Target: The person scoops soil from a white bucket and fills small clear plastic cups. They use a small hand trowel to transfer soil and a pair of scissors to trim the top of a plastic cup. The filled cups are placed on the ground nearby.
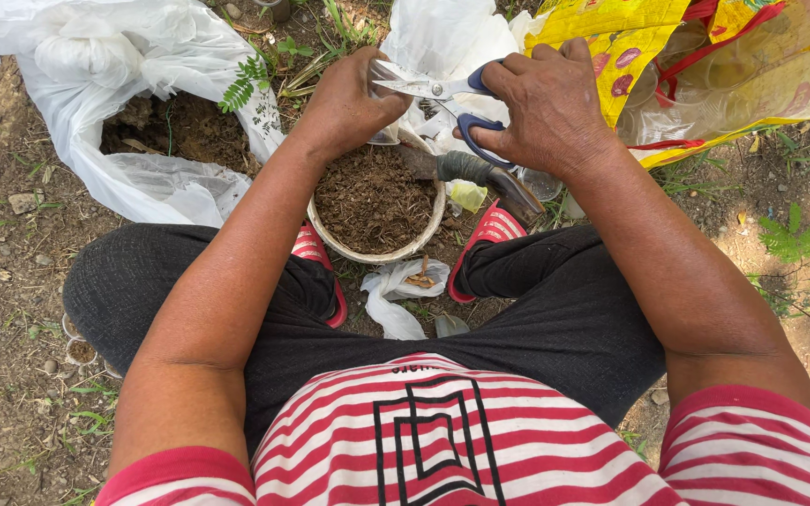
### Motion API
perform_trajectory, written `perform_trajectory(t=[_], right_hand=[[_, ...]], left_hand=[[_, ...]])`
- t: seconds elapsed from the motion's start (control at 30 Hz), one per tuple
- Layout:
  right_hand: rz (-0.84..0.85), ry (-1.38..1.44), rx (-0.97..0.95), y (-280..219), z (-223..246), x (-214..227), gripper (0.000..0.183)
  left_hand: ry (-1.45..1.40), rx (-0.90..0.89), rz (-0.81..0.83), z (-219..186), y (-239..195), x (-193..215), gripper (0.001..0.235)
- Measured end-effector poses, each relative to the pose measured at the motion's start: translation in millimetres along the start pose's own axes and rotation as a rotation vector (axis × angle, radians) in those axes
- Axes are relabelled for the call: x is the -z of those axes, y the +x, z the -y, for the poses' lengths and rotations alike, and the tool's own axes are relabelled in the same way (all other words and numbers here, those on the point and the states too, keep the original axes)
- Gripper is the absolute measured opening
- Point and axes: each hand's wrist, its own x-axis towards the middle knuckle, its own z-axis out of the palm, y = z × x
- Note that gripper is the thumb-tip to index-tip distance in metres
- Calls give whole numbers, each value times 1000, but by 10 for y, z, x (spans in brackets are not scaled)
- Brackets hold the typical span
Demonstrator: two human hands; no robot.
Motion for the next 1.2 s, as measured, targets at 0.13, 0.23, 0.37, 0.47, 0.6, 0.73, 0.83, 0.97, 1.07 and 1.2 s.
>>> perform_trajectory(t=[0.13,0.23,0.37,0.47,0.6,0.73,0.83,0.97,1.07,1.2], right_hand=[[-17,7,8,-21,3,-45,50],[-7,16,4,-17,6,-60,47],[16,18,0,-16,22,-49,45],[9,16,-6,-16,48,-24,45],[-7,25,0,-13,81,13,48],[-9,-1,-6,-19,89,24,49],[-13,1,-2,-21,85,13,48],[-24,3,0,-22,76,-24,48],[-37,16,3,-28,74,-48,47],[-20,34,-5,-34,70,-72,48]], left_hand=[[-2,34,16,23,6,-16,40],[-59,16,16,27,9,-12,39],[-19,76,33,21,-13,-10,35],[48,72,12,-6,-22,-26,34],[149,83,-44,-32,-6,-28,29],[116,48,-54,-31,2,-34,31],[78,53,-56,-16,-12,-40,30],[90,66,-52,4,-6,-51,30],[125,123,-38,16,23,-58,28],[5,113,-9,44,37,-61,32]])
